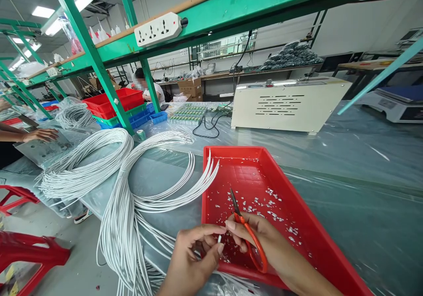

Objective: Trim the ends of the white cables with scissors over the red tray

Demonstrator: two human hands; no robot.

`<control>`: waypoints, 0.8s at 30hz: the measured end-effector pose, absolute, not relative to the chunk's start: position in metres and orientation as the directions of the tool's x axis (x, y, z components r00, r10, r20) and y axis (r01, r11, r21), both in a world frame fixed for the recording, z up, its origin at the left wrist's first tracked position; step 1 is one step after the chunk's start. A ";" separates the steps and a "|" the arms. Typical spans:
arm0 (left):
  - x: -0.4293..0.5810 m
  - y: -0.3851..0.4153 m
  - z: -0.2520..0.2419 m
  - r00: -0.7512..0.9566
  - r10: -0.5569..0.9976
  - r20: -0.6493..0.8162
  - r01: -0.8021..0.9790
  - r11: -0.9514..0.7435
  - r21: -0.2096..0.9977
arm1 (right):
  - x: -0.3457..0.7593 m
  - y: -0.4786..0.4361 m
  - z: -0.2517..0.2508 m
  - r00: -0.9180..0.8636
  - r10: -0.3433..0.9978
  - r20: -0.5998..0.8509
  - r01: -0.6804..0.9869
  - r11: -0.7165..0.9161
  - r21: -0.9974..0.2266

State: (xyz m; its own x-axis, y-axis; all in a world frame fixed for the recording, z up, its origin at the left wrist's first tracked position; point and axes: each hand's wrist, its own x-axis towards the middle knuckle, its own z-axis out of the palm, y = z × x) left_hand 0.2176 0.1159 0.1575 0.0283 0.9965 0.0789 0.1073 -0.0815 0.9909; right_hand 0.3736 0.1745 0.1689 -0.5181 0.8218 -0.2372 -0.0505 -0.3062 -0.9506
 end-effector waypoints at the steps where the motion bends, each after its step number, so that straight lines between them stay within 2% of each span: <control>1: 0.217 0.116 0.157 0.024 0.997 0.071 0.119 -0.074 0.990 | 0.374 0.175 0.169 -0.518 0.824 -0.228 -0.032 -0.285 -0.958; 4: 0.217 0.118 0.158 0.001 1.000 0.008 0.089 -0.008 0.996 | 0.377 0.173 0.169 -0.475 0.868 -0.145 0.044 -0.141 -0.989; 7: 0.218 0.119 0.158 -0.019 0.997 -0.073 0.003 0.073 0.997 | 0.381 0.171 0.170 -0.386 0.922 0.017 0.309 0.147 -0.940; 10: 0.219 0.119 0.157 -0.035 0.992 -0.120 -0.073 0.118 0.990 | 0.386 0.170 0.171 -0.401 0.893 0.205 0.595 0.424 -0.683; 13: 0.219 0.119 0.156 -0.057 0.988 -0.146 -0.122 0.139 0.983 | 0.389 0.171 0.172 -0.503 0.799 0.330 0.649 0.601 -0.467; 18: 0.219 0.119 0.156 -0.080 0.983 -0.165 -0.172 0.150 0.974 | 0.391 0.173 0.168 -0.573 0.714 0.403 0.663 0.693 -0.284; 24: 0.219 0.121 0.156 -0.080 0.981 -0.176 -0.229 0.153 0.961 | 0.392 0.173 0.164 -0.574 0.705 0.417 0.677 0.695 -0.244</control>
